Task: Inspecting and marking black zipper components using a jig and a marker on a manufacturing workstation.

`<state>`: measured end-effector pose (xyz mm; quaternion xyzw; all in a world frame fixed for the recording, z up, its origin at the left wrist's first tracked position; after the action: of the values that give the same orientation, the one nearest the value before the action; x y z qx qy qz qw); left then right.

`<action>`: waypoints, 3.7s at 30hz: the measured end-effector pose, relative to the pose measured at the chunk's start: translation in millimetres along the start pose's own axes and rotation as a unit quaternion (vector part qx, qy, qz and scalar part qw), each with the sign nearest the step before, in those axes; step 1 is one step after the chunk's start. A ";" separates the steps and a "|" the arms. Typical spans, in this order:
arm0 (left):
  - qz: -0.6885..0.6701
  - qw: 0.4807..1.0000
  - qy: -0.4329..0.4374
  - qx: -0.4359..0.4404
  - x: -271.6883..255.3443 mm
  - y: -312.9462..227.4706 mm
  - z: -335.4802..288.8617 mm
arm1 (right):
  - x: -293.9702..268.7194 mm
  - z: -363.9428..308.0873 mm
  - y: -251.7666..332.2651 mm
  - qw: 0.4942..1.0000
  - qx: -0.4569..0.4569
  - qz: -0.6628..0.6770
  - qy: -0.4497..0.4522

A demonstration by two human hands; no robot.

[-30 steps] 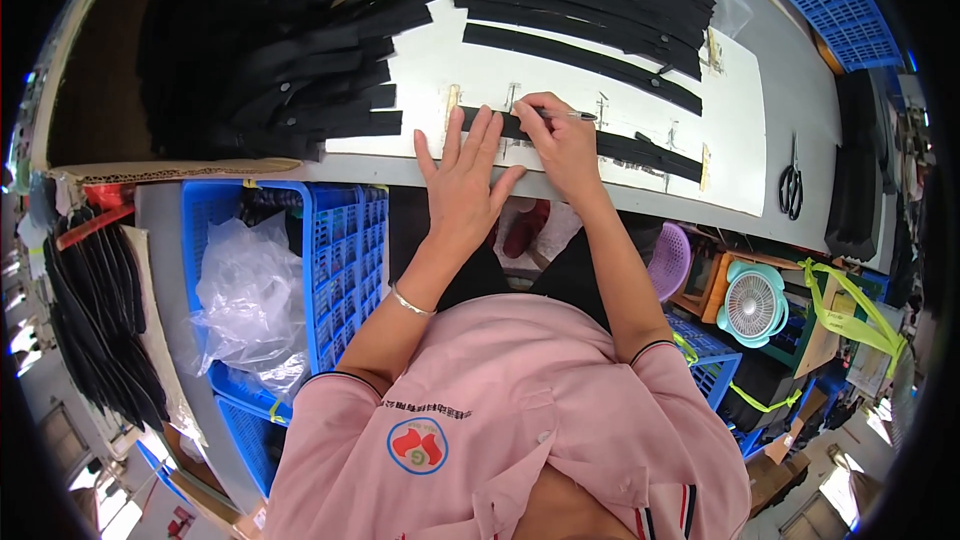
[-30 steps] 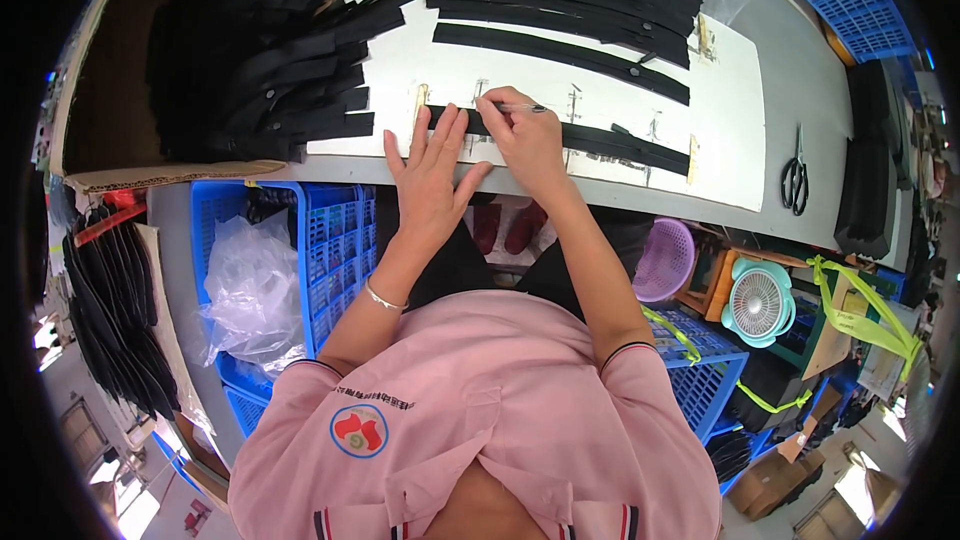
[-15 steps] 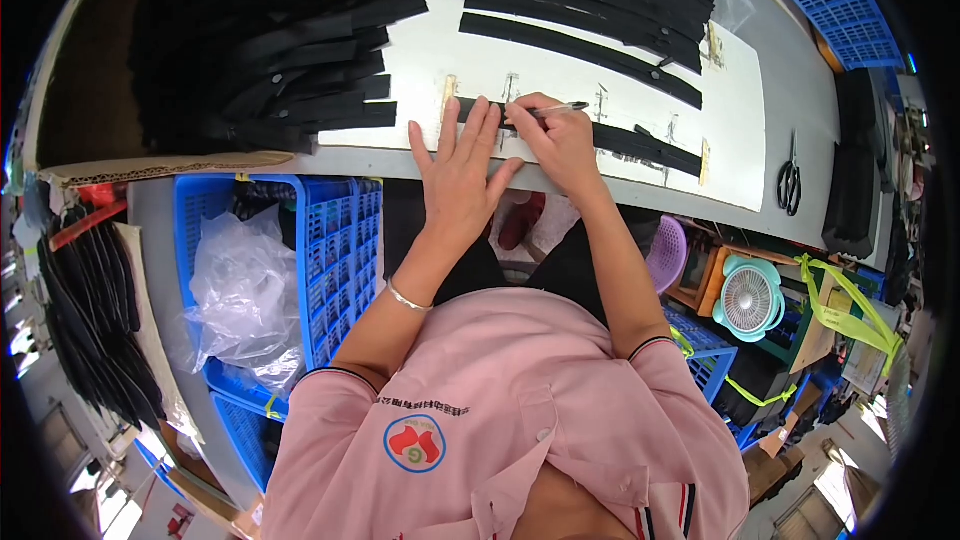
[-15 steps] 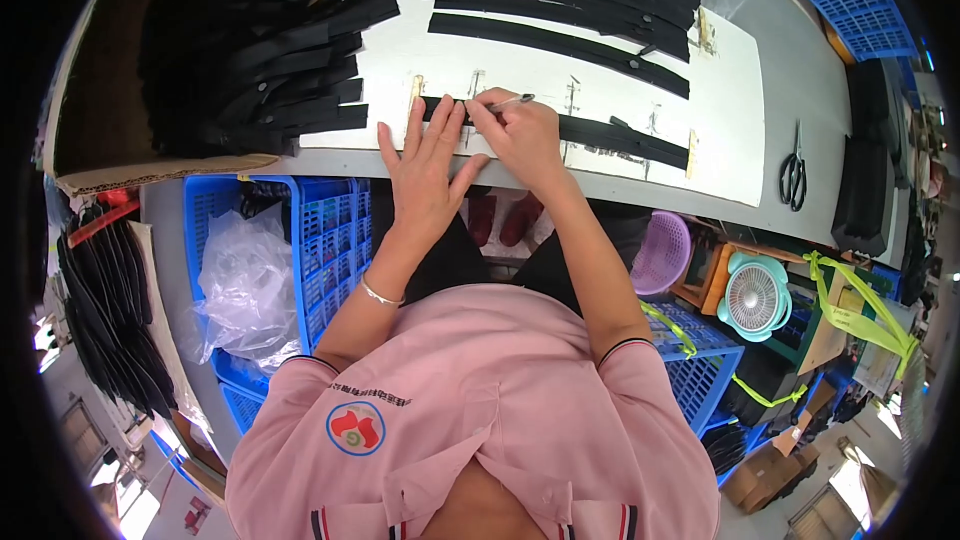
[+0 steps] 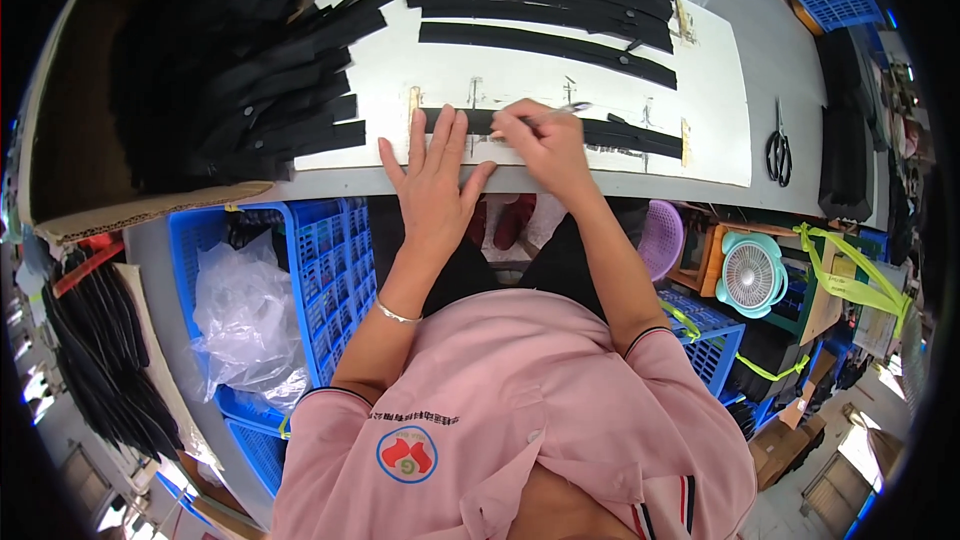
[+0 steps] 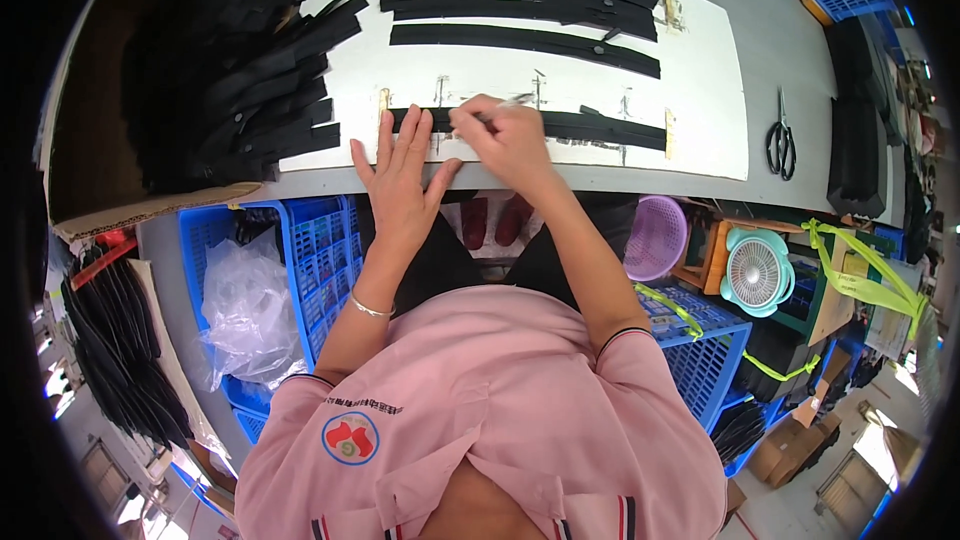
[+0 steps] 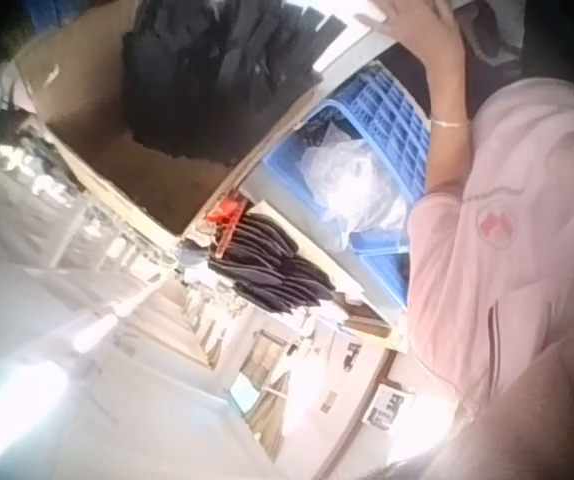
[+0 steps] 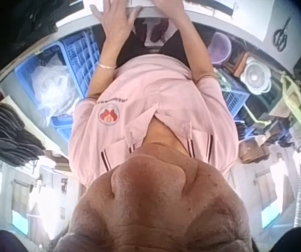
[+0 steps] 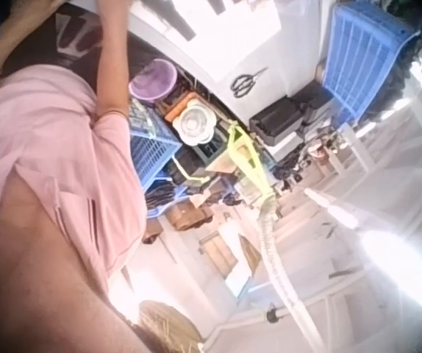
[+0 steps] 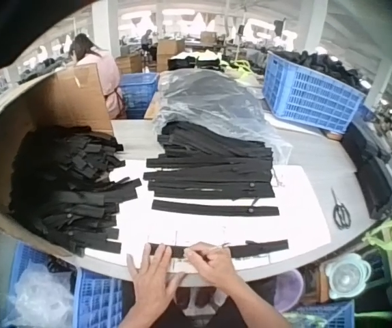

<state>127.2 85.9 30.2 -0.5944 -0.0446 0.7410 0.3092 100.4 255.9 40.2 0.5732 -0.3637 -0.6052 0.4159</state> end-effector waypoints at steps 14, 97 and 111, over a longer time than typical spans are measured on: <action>-0.006 1.000 0.019 -0.002 1.8 -26.0 2.7 | -73.7 -23.5 -28.8 0.972 0.019 -0.100 -0.214; -0.147 0.979 -0.021 0.141 82.6 -154.1 55.2 | -164.8 -64.6 -78.2 0.977 0.012 -0.097 -0.189; -0.168 0.971 0.046 0.161 98.3 -106.5 128.3 | -172.2 -71.3 -85.0 0.929 0.028 0.092 -0.357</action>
<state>43.7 260.6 29.6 -0.5541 -0.0091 0.6479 0.5225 163.5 450.0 24.0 0.2945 -0.5562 -0.7186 0.2957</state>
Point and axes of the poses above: each hand's wrist, its own z-axis towards the middle knuckle, its own x-axis out of the palm, y = z × x, the point moved 4 cm from there along z, towards the middle knuckle, and after that the axes turned 1 degree about x, right-handed, at the moved point
